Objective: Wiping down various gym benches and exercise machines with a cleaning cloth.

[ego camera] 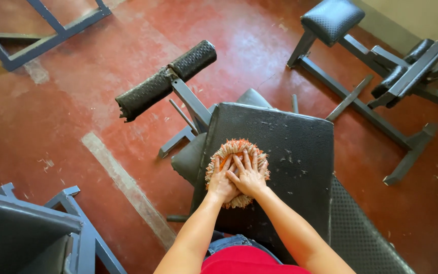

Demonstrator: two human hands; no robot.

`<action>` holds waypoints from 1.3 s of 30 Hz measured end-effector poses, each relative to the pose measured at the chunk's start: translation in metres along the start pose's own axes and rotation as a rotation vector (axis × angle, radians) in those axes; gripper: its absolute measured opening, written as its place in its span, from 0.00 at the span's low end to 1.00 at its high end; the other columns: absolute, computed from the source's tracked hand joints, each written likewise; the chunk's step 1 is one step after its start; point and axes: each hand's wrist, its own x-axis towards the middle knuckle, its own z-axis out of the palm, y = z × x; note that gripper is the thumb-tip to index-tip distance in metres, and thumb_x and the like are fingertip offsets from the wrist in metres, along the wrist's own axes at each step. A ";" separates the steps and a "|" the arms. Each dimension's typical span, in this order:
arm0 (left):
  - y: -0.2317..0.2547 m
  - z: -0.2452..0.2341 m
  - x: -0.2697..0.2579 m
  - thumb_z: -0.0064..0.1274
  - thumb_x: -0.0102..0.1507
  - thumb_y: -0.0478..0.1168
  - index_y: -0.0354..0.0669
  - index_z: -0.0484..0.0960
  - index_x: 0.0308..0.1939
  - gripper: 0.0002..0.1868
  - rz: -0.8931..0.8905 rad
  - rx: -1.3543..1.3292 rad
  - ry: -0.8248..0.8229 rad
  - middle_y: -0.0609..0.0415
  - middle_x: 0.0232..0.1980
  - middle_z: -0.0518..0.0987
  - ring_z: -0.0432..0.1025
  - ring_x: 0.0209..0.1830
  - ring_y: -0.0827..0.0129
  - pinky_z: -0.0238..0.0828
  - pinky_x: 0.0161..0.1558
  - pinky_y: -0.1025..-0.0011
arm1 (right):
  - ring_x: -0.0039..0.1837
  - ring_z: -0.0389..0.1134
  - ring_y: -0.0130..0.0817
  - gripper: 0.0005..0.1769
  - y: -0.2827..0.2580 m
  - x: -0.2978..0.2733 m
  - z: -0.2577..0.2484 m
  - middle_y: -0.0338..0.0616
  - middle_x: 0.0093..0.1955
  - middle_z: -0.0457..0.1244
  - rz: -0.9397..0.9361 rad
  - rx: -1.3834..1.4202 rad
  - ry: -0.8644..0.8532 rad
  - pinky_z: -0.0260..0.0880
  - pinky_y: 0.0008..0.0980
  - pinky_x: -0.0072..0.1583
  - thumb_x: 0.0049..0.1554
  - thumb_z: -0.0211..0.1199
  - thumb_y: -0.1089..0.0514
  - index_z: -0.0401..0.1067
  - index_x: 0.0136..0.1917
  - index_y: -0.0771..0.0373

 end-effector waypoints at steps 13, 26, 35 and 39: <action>-0.037 -0.045 0.059 0.37 0.59 0.68 0.60 0.57 0.78 0.44 -0.085 -0.022 -0.241 0.57 0.84 0.46 0.32 0.84 0.54 0.21 0.76 0.35 | 0.86 0.23 0.51 0.42 -0.021 0.061 -0.049 0.39 0.88 0.34 -0.035 -0.010 0.050 0.25 0.70 0.77 0.60 0.37 0.20 0.47 0.82 0.34; -0.065 -0.064 0.146 0.36 0.62 0.63 0.56 0.57 0.78 0.41 -0.164 -0.084 -0.272 0.55 0.84 0.47 0.34 0.84 0.53 0.20 0.75 0.33 | 0.86 0.31 0.46 0.40 0.006 0.156 -0.069 0.35 0.86 0.40 -0.095 -0.042 0.153 0.30 0.66 0.78 0.60 0.38 0.19 0.54 0.79 0.34; -0.076 -0.058 0.176 0.35 0.62 0.62 0.56 0.59 0.77 0.40 -0.166 -0.034 -0.207 0.54 0.82 0.53 0.37 0.83 0.52 0.29 0.73 0.32 | 0.86 0.35 0.44 0.39 0.013 0.185 -0.079 0.32 0.85 0.44 -0.116 -0.028 0.202 0.30 0.65 0.78 0.59 0.39 0.18 0.56 0.77 0.31; -0.072 -0.060 0.170 0.36 0.61 0.63 0.57 0.60 0.77 0.40 -0.157 -0.031 -0.190 0.54 0.81 0.54 0.39 0.83 0.51 0.30 0.73 0.32 | 0.86 0.35 0.43 0.38 0.016 0.177 -0.073 0.30 0.85 0.44 -0.111 -0.049 0.233 0.31 0.64 0.79 0.60 0.38 0.18 0.57 0.77 0.30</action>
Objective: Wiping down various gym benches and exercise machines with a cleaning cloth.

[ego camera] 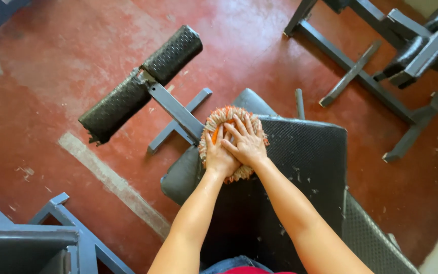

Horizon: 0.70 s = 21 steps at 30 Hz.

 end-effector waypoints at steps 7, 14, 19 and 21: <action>0.041 0.002 -0.031 0.34 0.63 0.59 0.58 0.56 0.78 0.39 0.010 0.105 -0.063 0.55 0.84 0.47 0.33 0.84 0.47 0.25 0.71 0.26 | 0.86 0.35 0.42 0.37 0.012 -0.054 -0.001 0.30 0.84 0.45 0.001 -0.015 0.049 0.35 0.59 0.79 0.61 0.37 0.20 0.55 0.78 0.30; 0.116 0.033 -0.084 0.31 0.63 0.62 0.60 0.53 0.79 0.40 0.160 0.128 -0.127 0.53 0.85 0.43 0.27 0.83 0.42 0.19 0.71 0.24 | 0.86 0.34 0.45 0.37 0.059 -0.159 0.031 0.34 0.84 0.45 0.072 -0.023 0.128 0.33 0.60 0.79 0.62 0.38 0.22 0.54 0.79 0.32; 0.171 0.048 -0.126 0.31 0.63 0.60 0.59 0.53 0.79 0.40 0.230 0.122 -0.159 0.52 0.85 0.43 0.27 0.84 0.43 0.18 0.71 0.24 | 0.86 0.32 0.48 0.37 0.086 -0.238 0.042 0.37 0.85 0.44 0.091 -0.013 0.163 0.36 0.63 0.78 0.62 0.39 0.24 0.52 0.80 0.34; 0.189 0.057 -0.143 0.31 0.64 0.60 0.59 0.53 0.79 0.39 0.237 0.105 -0.168 0.52 0.85 0.42 0.27 0.84 0.43 0.16 0.71 0.24 | 0.86 0.31 0.48 0.38 0.095 -0.265 0.049 0.37 0.85 0.43 0.087 -0.012 0.162 0.37 0.64 0.78 0.62 0.39 0.23 0.52 0.80 0.33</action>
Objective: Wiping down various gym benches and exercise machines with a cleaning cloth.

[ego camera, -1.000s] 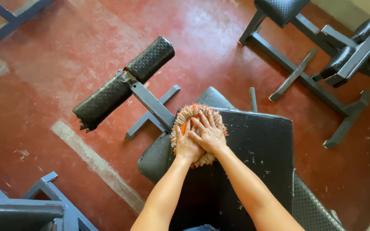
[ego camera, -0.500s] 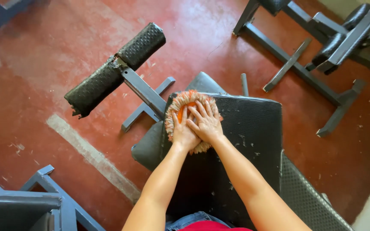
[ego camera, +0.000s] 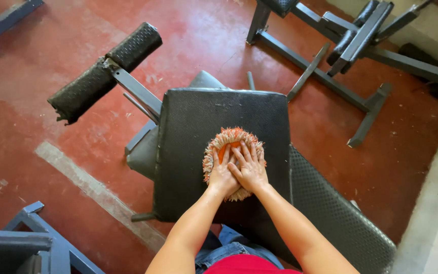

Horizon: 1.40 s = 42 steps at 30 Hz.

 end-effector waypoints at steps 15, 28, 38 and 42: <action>0.059 0.042 -0.029 0.34 0.61 0.62 0.62 0.55 0.78 0.41 -0.016 0.011 0.067 0.55 0.85 0.44 0.36 0.83 0.46 0.21 0.74 0.27 | 0.85 0.30 0.60 0.38 0.018 -0.066 -0.007 0.46 0.85 0.43 -0.106 0.034 0.065 0.37 0.72 0.75 0.59 0.41 0.21 0.54 0.79 0.29; 0.013 0.008 0.092 0.37 0.60 0.64 0.63 0.58 0.77 0.41 0.107 -0.002 0.150 0.55 0.84 0.47 0.36 0.83 0.49 0.26 0.73 0.28 | 0.85 0.38 0.56 0.39 0.065 0.046 -0.017 0.44 0.84 0.46 0.040 0.011 0.179 0.40 0.69 0.76 0.60 0.42 0.21 0.56 0.79 0.35; -0.018 -0.003 0.219 0.37 0.61 0.61 0.63 0.58 0.78 0.39 0.214 -0.131 0.147 0.59 0.84 0.47 0.38 0.84 0.53 0.24 0.76 0.31 | 0.80 0.52 0.53 0.36 0.132 0.141 -0.011 0.40 0.81 0.54 0.148 -0.065 0.282 0.48 0.66 0.74 0.60 0.45 0.22 0.65 0.74 0.36; -0.025 -0.007 0.249 0.37 0.62 0.57 0.60 0.58 0.78 0.38 0.204 -0.173 0.133 0.58 0.83 0.49 0.37 0.84 0.55 0.24 0.76 0.34 | 0.76 0.58 0.52 0.34 0.150 0.171 -0.003 0.37 0.78 0.58 0.135 -0.139 0.307 0.52 0.64 0.72 0.60 0.48 0.24 0.66 0.73 0.34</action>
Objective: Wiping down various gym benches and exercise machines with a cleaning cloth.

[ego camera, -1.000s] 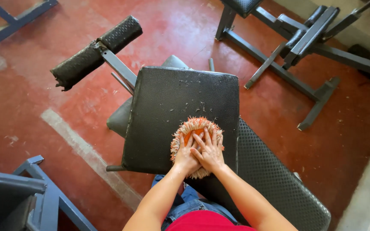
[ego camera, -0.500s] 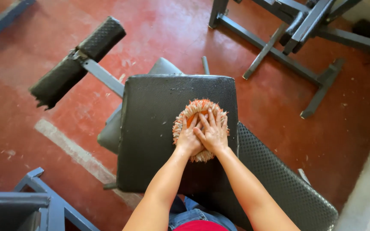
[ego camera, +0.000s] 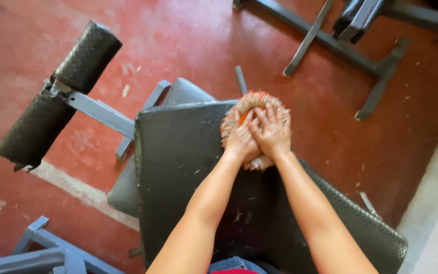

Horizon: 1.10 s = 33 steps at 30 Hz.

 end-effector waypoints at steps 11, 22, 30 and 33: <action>-0.096 -0.023 -0.056 0.34 0.64 0.55 0.61 0.62 0.76 0.35 -0.045 0.116 0.171 0.58 0.82 0.55 0.41 0.84 0.58 0.23 0.77 0.37 | 0.78 0.54 0.56 0.33 -0.126 0.038 0.002 0.38 0.80 0.55 -0.008 -0.022 0.073 0.42 0.69 0.74 0.59 0.52 0.25 0.67 0.73 0.36; -0.193 -0.083 -0.201 0.37 0.64 0.57 0.57 0.66 0.75 0.34 -0.402 0.075 0.228 0.58 0.82 0.53 0.40 0.83 0.53 0.31 0.74 0.31 | 0.84 0.38 0.56 0.35 -0.314 0.069 -0.003 0.40 0.83 0.48 -0.257 0.171 -0.301 0.33 0.72 0.76 0.61 0.42 0.22 0.60 0.76 0.32; -0.145 -0.052 -0.290 0.40 0.62 0.60 0.57 0.70 0.71 0.34 -0.488 0.040 0.257 0.55 0.80 0.57 0.42 0.82 0.49 0.44 0.69 0.31 | 0.83 0.42 0.57 0.33 -0.336 -0.022 -0.036 0.41 0.81 0.52 -0.412 0.193 -0.086 0.40 0.70 0.74 0.59 0.48 0.25 0.65 0.73 0.34; -0.106 -0.032 -0.333 0.43 0.61 0.61 0.56 0.73 0.68 0.33 -0.496 0.068 0.277 0.52 0.77 0.60 0.45 0.80 0.45 0.49 0.66 0.32 | 0.83 0.44 0.54 0.33 -0.338 -0.077 -0.047 0.39 0.80 0.54 -0.458 0.210 0.031 0.42 0.67 0.74 0.58 0.49 0.24 0.66 0.72 0.32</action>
